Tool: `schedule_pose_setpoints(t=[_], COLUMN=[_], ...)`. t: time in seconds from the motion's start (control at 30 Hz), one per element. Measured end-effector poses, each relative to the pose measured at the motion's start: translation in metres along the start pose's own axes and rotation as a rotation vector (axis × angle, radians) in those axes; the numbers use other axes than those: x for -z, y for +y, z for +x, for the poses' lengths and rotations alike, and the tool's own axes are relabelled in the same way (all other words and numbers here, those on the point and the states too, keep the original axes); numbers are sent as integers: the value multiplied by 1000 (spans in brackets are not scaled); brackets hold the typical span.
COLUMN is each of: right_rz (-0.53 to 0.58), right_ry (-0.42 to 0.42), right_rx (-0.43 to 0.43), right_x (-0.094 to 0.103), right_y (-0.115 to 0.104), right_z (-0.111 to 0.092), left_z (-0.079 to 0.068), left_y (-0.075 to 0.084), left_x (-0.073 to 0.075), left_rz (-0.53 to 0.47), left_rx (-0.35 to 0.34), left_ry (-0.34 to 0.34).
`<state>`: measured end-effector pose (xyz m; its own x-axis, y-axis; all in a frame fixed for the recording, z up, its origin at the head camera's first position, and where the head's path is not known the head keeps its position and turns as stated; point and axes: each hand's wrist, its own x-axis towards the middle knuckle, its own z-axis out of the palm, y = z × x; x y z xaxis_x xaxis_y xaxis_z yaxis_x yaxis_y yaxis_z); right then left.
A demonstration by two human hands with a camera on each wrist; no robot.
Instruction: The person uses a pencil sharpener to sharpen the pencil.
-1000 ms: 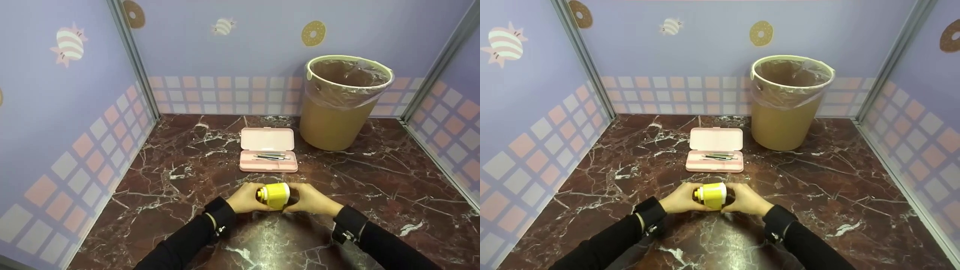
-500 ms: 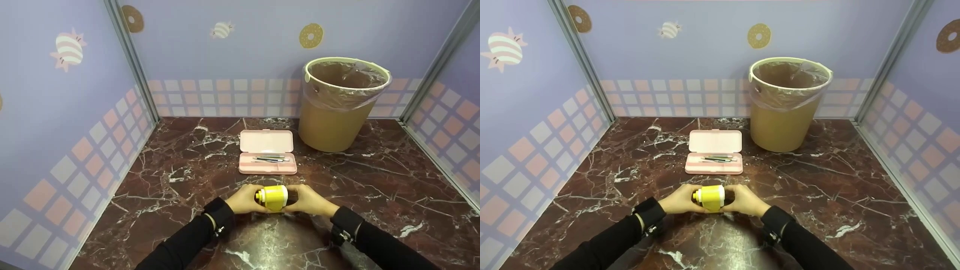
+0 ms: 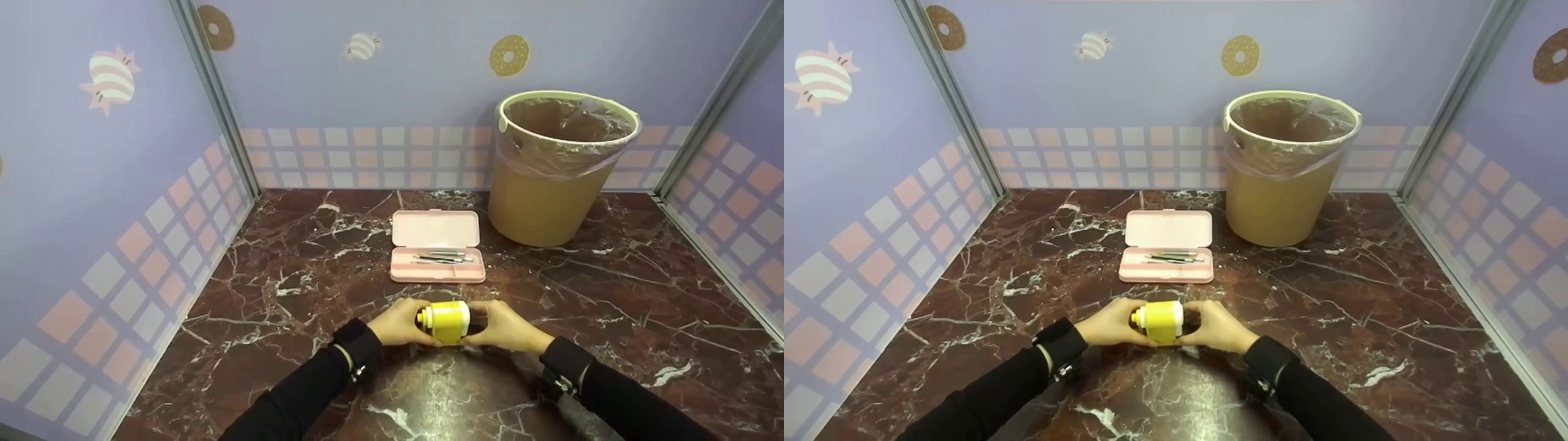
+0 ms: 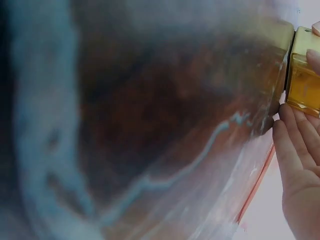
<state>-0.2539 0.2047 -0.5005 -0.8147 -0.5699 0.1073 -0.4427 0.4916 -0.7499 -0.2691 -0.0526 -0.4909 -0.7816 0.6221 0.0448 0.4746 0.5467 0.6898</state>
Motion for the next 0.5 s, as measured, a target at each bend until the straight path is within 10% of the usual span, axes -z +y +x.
schedule_pose_setpoints(t=[0.5], right_rz=[19], right_ry=[-5], right_rx=[-17], right_x=[1], right_y=[1], right_z=[0], left_z=[-1], left_y=[1], left_x=[2], left_rz=[28], left_rx=[-13], left_ry=[12])
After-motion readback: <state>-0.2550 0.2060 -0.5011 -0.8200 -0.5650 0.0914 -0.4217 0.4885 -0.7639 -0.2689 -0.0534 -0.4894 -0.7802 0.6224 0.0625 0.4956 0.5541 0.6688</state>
